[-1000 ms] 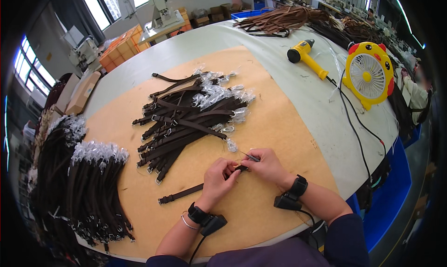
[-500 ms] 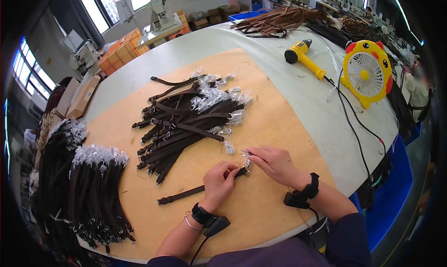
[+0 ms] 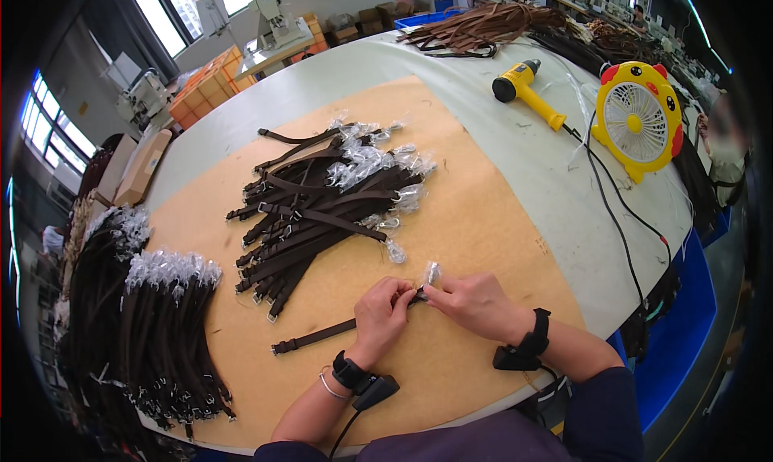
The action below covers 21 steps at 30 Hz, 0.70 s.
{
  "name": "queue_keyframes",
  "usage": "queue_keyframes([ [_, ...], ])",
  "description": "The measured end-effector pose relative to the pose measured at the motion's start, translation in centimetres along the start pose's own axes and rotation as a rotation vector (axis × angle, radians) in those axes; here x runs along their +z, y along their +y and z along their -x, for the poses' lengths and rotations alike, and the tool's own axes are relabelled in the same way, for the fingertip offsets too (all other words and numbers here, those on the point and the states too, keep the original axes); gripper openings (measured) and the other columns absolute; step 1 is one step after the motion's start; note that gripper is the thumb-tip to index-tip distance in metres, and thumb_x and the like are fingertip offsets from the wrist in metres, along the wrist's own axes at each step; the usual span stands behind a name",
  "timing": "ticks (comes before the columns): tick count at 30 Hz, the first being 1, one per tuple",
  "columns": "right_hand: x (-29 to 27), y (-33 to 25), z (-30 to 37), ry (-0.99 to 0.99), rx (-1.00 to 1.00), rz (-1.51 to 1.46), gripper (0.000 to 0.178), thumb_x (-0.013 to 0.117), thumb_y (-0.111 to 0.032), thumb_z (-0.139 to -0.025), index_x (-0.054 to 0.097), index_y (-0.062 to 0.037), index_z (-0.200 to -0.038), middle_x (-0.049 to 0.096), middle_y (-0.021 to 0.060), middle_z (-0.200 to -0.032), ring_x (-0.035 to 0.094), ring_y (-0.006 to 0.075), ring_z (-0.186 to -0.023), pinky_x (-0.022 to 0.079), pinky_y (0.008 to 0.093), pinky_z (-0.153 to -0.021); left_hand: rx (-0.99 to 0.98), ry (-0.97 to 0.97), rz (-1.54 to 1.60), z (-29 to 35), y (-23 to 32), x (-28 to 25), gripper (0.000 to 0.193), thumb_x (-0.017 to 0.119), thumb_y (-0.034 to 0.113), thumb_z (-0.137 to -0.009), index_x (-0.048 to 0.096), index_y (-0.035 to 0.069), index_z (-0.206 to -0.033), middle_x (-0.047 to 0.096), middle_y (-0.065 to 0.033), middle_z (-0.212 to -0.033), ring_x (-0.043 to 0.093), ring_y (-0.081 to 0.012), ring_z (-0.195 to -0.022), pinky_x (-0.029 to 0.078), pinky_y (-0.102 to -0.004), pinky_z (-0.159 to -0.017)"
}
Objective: Assembling leather straps by attaching buckles and plastic protective covers.
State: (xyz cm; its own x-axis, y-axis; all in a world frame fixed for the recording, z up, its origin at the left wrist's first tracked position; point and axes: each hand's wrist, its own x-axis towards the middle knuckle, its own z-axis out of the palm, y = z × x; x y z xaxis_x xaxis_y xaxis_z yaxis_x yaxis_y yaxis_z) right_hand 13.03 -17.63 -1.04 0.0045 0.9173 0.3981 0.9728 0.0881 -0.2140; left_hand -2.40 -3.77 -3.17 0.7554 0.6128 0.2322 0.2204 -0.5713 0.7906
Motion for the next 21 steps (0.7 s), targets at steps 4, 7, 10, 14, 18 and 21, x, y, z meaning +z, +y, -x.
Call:
queue_keyframes([
  [4, -0.2, -0.7, -0.4, -0.031, 0.020, 0.055, 0.017, 0.069, -0.017, -0.086, 0.066, -0.0100, -0.102, 0.057, 0.0056, -0.078, 0.064, 0.0224, -0.062, 0.049, 0.0351, -0.051, 0.020, -0.009, -0.011, -0.1, -0.1, -0.1, 0.006, 0.070, 0.004, -0.088, 0.068, 0.001, -0.091, 0.067, -0.0093, -0.077, 0.065, -0.0179, -0.067, 0.050, -0.0302, -0.062],
  [7, -0.1, -1.1, -0.6, -0.058, 0.042, 0.096, 0.015, 0.067, -0.015, -0.087, 0.066, -0.0099, -0.101, 0.058, 0.0056, -0.077, 0.064, 0.0228, -0.062, 0.049, 0.0355, -0.051, 0.046, -0.011, -0.039, -0.1, 0.0, -0.2, 0.006, 0.071, 0.004, -0.087, 0.067, 0.001, -0.091, 0.066, -0.0099, -0.077, 0.064, -0.0190, -0.067, 0.050, -0.0306, -0.063],
  [10, 0.6, -0.8, -0.4, -0.053, 0.067, 0.063, 0.016, 0.068, -0.016, -0.087, 0.068, -0.0104, -0.103, 0.058, 0.0052, -0.076, 0.064, 0.0234, -0.062, 0.049, 0.0358, -0.051, 0.048, -0.017, -0.028, -0.1, -0.2, -0.2, 0.006, 0.070, 0.003, -0.089, 0.067, 0.000, -0.093, 0.066, -0.0086, -0.077, 0.064, -0.0164, -0.067, 0.050, -0.0293, -0.063],
  [14, 0.7, -0.5, 0.1, 0.059, 0.173, -0.108, 0.021, 0.073, -0.020, -0.087, 0.071, -0.0119, -0.107, 0.058, 0.0055, -0.071, 0.063, 0.0243, -0.060, 0.048, 0.0366, -0.050, -0.046, 0.012, 0.145, 0.0, -0.9, 0.0, 0.005, 0.068, 0.002, -0.090, 0.067, -0.001, -0.094, 0.067, -0.0069, -0.078, 0.063, -0.0130, -0.069, 0.049, -0.0274, -0.064],
  [18, 0.3, -0.8, 0.3, 0.088, 0.179, -0.146, 0.023, 0.075, -0.022, -0.087, 0.071, -0.0129, -0.107, 0.057, 0.0056, -0.069, 0.061, 0.0246, -0.059, 0.047, 0.0370, -0.049, -0.068, 0.033, 0.205, 0.1, -1.0, -0.1, 0.007, 0.070, 0.002, -0.089, 0.068, -0.001, -0.095, 0.067, -0.0099, -0.080, 0.064, -0.0162, -0.067, 0.051, -0.0286, -0.063],
  [21, 0.6, -1.0, 0.0, 0.074, 0.147, -0.106, 0.022, 0.074, -0.022, -0.087, 0.071, -0.0132, -0.107, 0.057, 0.0046, -0.070, 0.061, 0.0241, -0.058, 0.047, 0.0369, -0.049, -0.086, 0.036, 0.243, 0.0, -1.5, 0.2, 0.007, 0.070, 0.001, -0.089, 0.067, -0.002, -0.094, 0.068, -0.0098, -0.080, 0.064, -0.0146, -0.067, 0.051, -0.0280, -0.063],
])
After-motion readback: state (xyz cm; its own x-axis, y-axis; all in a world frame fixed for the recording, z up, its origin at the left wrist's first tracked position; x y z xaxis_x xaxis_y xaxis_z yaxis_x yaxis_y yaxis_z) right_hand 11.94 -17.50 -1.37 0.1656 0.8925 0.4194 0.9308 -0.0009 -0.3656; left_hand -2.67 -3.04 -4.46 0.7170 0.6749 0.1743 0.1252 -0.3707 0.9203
